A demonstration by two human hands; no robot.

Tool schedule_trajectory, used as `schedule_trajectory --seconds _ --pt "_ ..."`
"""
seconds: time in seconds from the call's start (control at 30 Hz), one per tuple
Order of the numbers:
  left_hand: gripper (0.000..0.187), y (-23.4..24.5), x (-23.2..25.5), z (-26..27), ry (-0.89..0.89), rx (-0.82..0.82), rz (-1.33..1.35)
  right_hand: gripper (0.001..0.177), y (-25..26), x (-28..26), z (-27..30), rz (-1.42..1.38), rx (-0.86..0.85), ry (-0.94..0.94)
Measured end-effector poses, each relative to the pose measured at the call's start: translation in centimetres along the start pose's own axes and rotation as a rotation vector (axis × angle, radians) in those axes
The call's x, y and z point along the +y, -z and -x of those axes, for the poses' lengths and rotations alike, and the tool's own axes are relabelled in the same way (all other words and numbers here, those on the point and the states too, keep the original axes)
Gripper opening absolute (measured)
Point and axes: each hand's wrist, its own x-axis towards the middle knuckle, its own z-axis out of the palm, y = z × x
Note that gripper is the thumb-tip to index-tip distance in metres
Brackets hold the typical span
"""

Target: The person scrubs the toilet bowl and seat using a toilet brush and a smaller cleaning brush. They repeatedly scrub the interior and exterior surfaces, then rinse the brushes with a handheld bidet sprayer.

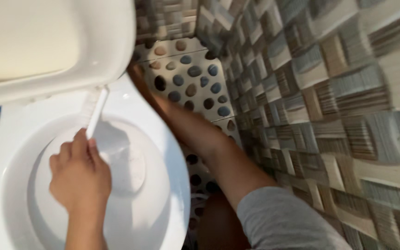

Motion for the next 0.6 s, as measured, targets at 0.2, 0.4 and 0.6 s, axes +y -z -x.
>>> schedule_trajectory --seconds 0.2,0.4,0.6 --pt "0.025 0.1 0.3 -0.1 -0.016 0.004 -0.019 0.040 0.8 -1.9 -1.4 -0.120 -0.002 0.027" --pt "0.022 -0.9 -1.5 0.6 -0.028 -0.003 -0.073 0.040 1.4 -2.2 -4.0 -0.225 -0.037 0.023" --pt "0.021 -1.6 -1.1 0.1 -0.041 0.002 -0.071 0.040 3.0 -0.5 -5.1 -0.297 -0.068 -0.023"
